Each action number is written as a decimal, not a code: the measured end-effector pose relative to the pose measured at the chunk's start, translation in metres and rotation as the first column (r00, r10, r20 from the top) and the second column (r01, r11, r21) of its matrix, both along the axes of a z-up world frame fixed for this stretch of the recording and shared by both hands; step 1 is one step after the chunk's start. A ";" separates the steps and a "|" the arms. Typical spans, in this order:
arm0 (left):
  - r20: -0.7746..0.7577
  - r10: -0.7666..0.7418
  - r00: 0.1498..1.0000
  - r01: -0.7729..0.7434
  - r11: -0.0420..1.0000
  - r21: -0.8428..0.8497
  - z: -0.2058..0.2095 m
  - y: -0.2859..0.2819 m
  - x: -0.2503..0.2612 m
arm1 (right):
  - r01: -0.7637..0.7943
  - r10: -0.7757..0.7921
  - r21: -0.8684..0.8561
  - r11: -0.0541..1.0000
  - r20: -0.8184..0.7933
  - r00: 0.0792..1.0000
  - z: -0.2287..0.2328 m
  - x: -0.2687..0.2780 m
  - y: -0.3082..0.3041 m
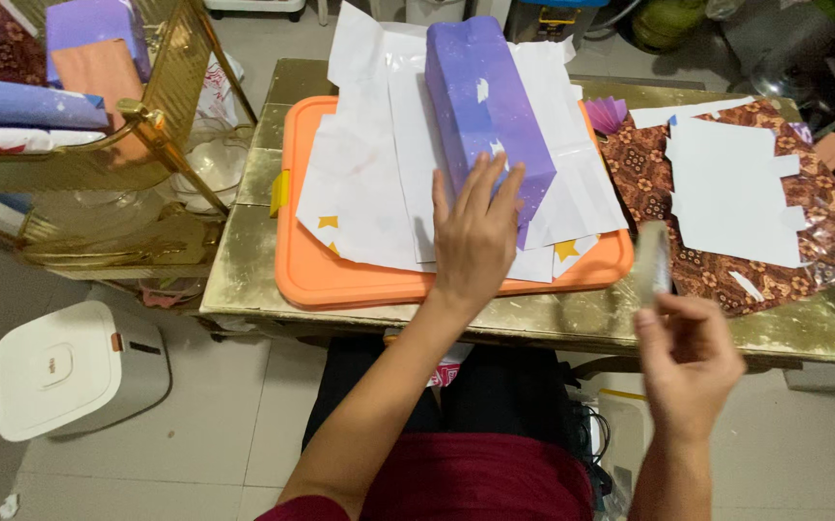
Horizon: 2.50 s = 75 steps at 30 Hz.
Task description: The person wraps a rectangular box with purple galaxy-patterned wrapping paper. They fold the paper around the box, smooth the edges, and secure the seams with clear tape. The person then uses scissors to cut a strip of tape. The wrapped box remains on the orange tray at the end of the clip.
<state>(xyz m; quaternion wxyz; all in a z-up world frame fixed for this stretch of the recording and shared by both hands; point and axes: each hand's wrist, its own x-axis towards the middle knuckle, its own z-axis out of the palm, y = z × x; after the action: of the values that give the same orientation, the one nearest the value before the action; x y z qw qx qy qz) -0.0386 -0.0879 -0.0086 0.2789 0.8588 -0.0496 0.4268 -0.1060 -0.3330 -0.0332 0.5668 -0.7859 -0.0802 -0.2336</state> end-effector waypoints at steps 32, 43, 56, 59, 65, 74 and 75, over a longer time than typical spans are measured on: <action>-0.058 -0.442 0.895 0.422 0.882 -0.210 0.032 0.074 -0.139 | -0.448 0.506 0.369 0.815 -0.076 0.859 0.063 0.007 0.142; -0.091 -0.475 0.875 0.447 0.866 -0.223 0.028 0.114 -0.164 | -0.686 0.732 0.263 0.679 -0.175 0.658 0.069 0.026 0.161; -0.360 -0.664 0.655 0.355 0.692 -0.629 0.011 0.142 -0.195 | -0.563 0.629 -0.590 0.579 -0.116 0.768 0.077 -0.003 0.218; -0.262 -0.787 0.558 0.130 0.395 -0.909 -0.004 0.133 -0.192 | -0.469 0.595 -0.709 0.526 -0.087 0.799 0.070 -0.006 0.227; -0.197 -0.789 0.581 -0.054 0.204 -0.977 -0.047 0.124 -0.175 | -0.268 0.559 -0.835 0.480 0.056 0.827 0.052 0.009 0.236; -0.003 -0.763 0.646 -0.036 -0.026 -0.999 -0.087 0.121 -0.165 | -0.202 0.572 -0.868 0.454 0.110 0.813 0.024 0.022 0.245; 0.013 -0.762 0.647 -0.026 -0.039 -0.999 -0.088 0.121 -0.164 | -0.204 0.568 -0.866 0.457 0.107 0.816 0.023 0.022 0.245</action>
<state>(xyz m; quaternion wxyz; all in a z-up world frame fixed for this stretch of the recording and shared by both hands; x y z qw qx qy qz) -0.2029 0.0332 -0.0970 0.8800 0.4665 0.0803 -0.0398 -0.0837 -0.0877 -0.0102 0.1430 -0.8533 -0.4687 -0.1781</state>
